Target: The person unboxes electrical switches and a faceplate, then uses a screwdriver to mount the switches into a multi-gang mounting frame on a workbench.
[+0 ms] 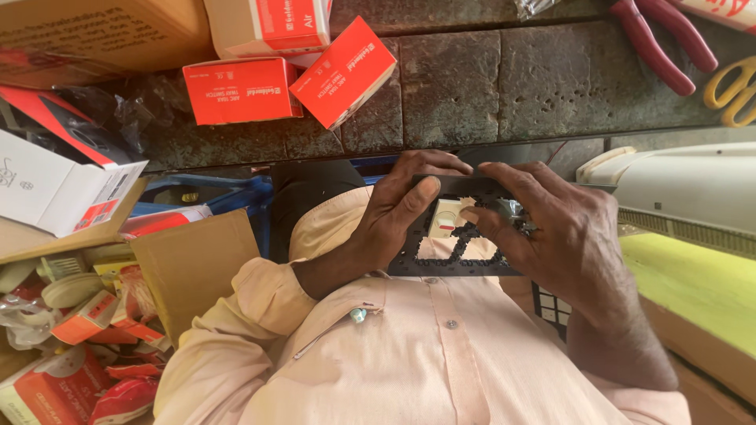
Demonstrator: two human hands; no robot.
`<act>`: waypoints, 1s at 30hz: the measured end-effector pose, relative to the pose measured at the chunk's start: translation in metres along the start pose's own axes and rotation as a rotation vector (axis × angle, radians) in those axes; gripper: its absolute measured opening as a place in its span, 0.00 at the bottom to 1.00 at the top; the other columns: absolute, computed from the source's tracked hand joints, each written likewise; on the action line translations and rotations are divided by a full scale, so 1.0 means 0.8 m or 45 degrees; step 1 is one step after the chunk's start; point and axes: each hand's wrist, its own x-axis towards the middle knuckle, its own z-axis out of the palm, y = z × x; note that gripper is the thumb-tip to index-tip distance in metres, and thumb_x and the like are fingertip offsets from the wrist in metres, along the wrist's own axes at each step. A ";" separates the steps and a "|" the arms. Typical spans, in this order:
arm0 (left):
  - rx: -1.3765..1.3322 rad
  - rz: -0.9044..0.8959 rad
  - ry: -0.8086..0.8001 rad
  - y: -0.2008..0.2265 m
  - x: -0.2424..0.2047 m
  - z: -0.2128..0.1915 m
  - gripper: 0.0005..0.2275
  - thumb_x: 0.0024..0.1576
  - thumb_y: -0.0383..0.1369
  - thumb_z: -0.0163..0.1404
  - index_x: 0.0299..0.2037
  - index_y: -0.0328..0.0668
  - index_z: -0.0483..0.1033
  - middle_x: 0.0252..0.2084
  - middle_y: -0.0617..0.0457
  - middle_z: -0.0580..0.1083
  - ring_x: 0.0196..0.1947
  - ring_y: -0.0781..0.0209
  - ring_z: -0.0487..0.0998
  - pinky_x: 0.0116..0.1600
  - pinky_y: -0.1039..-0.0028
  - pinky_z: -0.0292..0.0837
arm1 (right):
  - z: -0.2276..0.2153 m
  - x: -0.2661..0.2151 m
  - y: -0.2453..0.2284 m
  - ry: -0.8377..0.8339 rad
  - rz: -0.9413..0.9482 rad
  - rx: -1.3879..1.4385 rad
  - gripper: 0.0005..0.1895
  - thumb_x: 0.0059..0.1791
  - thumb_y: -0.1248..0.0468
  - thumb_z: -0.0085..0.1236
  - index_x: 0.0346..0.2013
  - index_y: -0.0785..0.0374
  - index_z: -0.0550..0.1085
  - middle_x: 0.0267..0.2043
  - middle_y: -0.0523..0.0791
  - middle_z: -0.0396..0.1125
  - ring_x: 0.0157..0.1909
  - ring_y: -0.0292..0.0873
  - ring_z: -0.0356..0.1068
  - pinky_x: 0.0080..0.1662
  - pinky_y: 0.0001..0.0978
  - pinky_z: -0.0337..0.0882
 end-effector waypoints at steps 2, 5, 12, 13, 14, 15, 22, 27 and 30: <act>0.117 0.025 0.001 0.008 -0.001 -0.001 0.18 0.74 0.43 0.37 0.57 0.38 0.76 0.60 0.52 0.72 0.65 0.58 0.67 0.73 0.68 0.59 | -0.003 0.005 -0.001 -0.027 0.021 0.000 0.20 0.48 0.52 0.68 0.47 0.63 0.79 0.37 0.45 0.77 0.27 0.40 0.75 0.29 0.35 0.72; 0.237 0.050 0.003 0.018 -0.004 -0.006 0.16 0.71 0.42 0.42 0.57 0.39 0.74 0.62 0.51 0.71 0.65 0.58 0.67 0.72 0.68 0.60 | -0.007 0.006 -0.004 -0.015 0.023 0.002 0.20 0.47 0.53 0.68 0.46 0.63 0.79 0.34 0.44 0.75 0.26 0.40 0.73 0.29 0.37 0.70; 0.391 0.025 0.050 0.024 -0.005 -0.005 0.11 0.64 0.34 0.53 0.53 0.39 0.76 0.56 0.52 0.73 0.59 0.58 0.70 0.67 0.66 0.68 | -0.009 0.007 -0.004 0.005 0.024 0.014 0.21 0.45 0.53 0.70 0.46 0.63 0.78 0.33 0.45 0.74 0.26 0.42 0.73 0.30 0.38 0.71; 0.401 0.021 0.054 0.025 -0.004 -0.004 0.10 0.64 0.33 0.53 0.52 0.39 0.76 0.56 0.52 0.73 0.59 0.58 0.70 0.68 0.65 0.68 | -0.009 0.007 -0.004 0.009 0.028 0.016 0.23 0.44 0.52 0.70 0.46 0.64 0.78 0.32 0.45 0.74 0.26 0.43 0.73 0.30 0.38 0.71; 0.444 0.030 0.057 0.026 -0.003 -0.003 0.10 0.63 0.33 0.53 0.52 0.39 0.76 0.55 0.52 0.73 0.59 0.57 0.70 0.67 0.65 0.69 | -0.009 0.006 -0.003 0.013 0.033 0.018 0.24 0.43 0.52 0.71 0.46 0.64 0.78 0.32 0.46 0.73 0.26 0.43 0.73 0.30 0.39 0.71; 0.487 0.037 0.061 0.027 -0.003 -0.002 0.10 0.62 0.32 0.53 0.51 0.39 0.76 0.54 0.51 0.73 0.60 0.57 0.70 0.67 0.65 0.69 | -0.009 0.006 -0.002 0.017 0.034 0.024 0.23 0.43 0.52 0.71 0.45 0.63 0.78 0.32 0.45 0.73 0.26 0.43 0.73 0.30 0.39 0.71; 0.510 0.029 0.107 0.031 0.000 0.003 0.08 0.58 0.30 0.56 0.45 0.38 0.77 0.48 0.51 0.69 0.51 0.63 0.71 0.56 0.71 0.70 | -0.004 0.005 0.006 0.032 0.040 0.072 0.22 0.44 0.50 0.71 0.43 0.61 0.78 0.31 0.44 0.74 0.28 0.42 0.74 0.30 0.38 0.72; 0.392 -0.113 0.154 0.027 -0.002 0.006 0.08 0.57 0.29 0.57 0.44 0.37 0.81 0.41 0.56 0.69 0.42 0.69 0.71 0.46 0.76 0.70 | -0.002 0.005 0.010 0.049 0.022 0.092 0.21 0.44 0.50 0.71 0.42 0.62 0.78 0.31 0.44 0.74 0.29 0.43 0.75 0.30 0.38 0.72; 0.319 -0.145 0.169 0.023 -0.004 0.008 0.07 0.58 0.28 0.57 0.45 0.37 0.82 0.36 0.58 0.70 0.39 0.70 0.70 0.44 0.77 0.68 | -0.001 0.005 0.010 0.059 0.038 0.077 0.21 0.44 0.51 0.72 0.41 0.62 0.79 0.30 0.44 0.74 0.28 0.44 0.74 0.30 0.39 0.71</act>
